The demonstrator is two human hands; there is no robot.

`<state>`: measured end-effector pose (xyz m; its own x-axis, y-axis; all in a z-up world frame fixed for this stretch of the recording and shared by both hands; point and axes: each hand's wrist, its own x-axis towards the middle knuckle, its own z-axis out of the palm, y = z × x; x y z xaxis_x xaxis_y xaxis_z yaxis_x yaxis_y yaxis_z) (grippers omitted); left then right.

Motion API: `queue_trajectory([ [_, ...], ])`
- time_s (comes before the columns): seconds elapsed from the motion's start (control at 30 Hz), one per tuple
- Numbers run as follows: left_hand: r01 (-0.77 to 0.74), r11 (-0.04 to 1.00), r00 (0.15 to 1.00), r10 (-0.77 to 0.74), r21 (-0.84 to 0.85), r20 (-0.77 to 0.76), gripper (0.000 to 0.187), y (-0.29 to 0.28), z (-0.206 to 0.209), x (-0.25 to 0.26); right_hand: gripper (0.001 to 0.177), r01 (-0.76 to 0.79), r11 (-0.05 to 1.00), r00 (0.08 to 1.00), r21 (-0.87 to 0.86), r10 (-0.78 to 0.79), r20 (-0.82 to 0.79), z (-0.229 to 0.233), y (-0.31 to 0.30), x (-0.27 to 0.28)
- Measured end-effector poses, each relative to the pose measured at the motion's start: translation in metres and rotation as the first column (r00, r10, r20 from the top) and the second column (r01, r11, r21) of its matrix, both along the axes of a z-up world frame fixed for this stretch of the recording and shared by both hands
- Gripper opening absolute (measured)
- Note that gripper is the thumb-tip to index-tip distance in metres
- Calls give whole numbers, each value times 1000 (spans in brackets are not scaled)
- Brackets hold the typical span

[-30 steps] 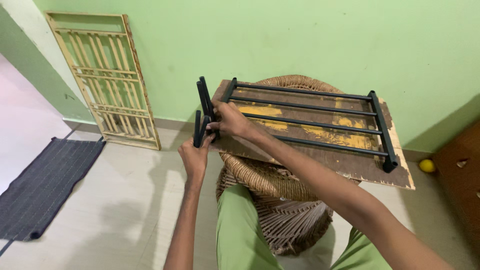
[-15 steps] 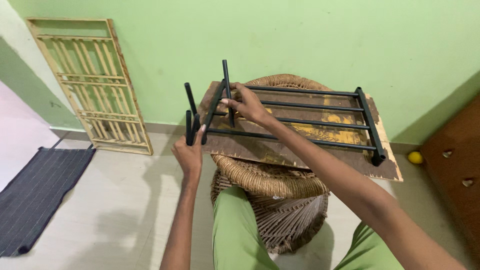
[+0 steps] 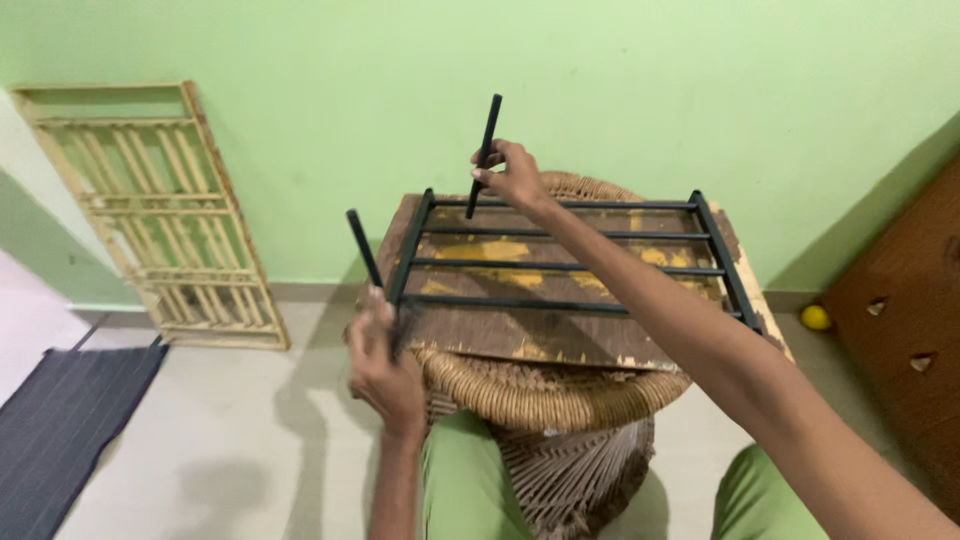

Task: The person assembles a black metal rack by inserting horizontal bars into vertical supports and attaching legs. They work on a wooden board placed on a woven stool, repeatedly picking up and inserting rods and corner pieces to build the frame.

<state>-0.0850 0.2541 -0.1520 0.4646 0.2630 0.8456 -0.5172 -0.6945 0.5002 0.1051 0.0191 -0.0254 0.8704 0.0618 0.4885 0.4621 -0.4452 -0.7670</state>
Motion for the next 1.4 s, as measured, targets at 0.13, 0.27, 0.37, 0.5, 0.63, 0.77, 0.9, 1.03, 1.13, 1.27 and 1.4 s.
queue_trajectory([
  [0.13, 275, 959, 940, -254, 65, -226, 61, -51, 0, 35, 29, 37, 998, 998, -50, -39, -50, -1, 3, 39],
  [0.27, 81, 996, 782, -43, 33, -622, 20, -62, 42, 158, 28, 4, 999, 1000, -41, -5, -19, 4, 4, 71],
  [0.37, -86, 995, 883, 102, 56, -459, 25, -47, 47, 217, 26, -12, 1000, 1000, 10, 12, -22, -1, 12, 89],
  [0.5, -50, 996, 803, 81, 69, -590, 23, -31, 27, 259, 21, -33, 999, 999, 2, 33, 14, -13, 23, 111],
  [0.63, -178, 972, 763, 236, 156, -602, 32, -36, 7, 278, 22, -37, 999, 991, -11, 38, 125, -28, 30, 138],
  [0.77, -199, 976, 744, 206, 83, -635, 39, -34, -1, 282, 21, -93, 993, 994, 77, 87, 72, -41, 38, 167],
  [0.9, -189, 980, 728, 183, 64, -661, 44, -32, 0, 283, 20, -96, 995, 995, 36, 95, 34, -53, 46, 185],
  [1.03, -188, 979, 741, 197, 83, -642, 40, -37, -5, 283, 24, -142, 989, 974, -38, 147, 171, -61, 52, 189],
  [1.13, -192, 976, 727, 214, 106, -653, 39, -39, -7, 284, 28, -100, 980, 960, -170, 140, 241, -60, 57, 188],
  [1.27, -194, 979, 744, 186, 58, -642, 43, -33, -5, 287, 29, -55, 972, 975, -229, 101, 197, -54, 63, 190],
  [1.4, -154, 988, 735, 96, -28, -672, 41, -29, -4, 285, 26, 1, 934, 998, -358, 24, 66, -51, 68, 197],
])
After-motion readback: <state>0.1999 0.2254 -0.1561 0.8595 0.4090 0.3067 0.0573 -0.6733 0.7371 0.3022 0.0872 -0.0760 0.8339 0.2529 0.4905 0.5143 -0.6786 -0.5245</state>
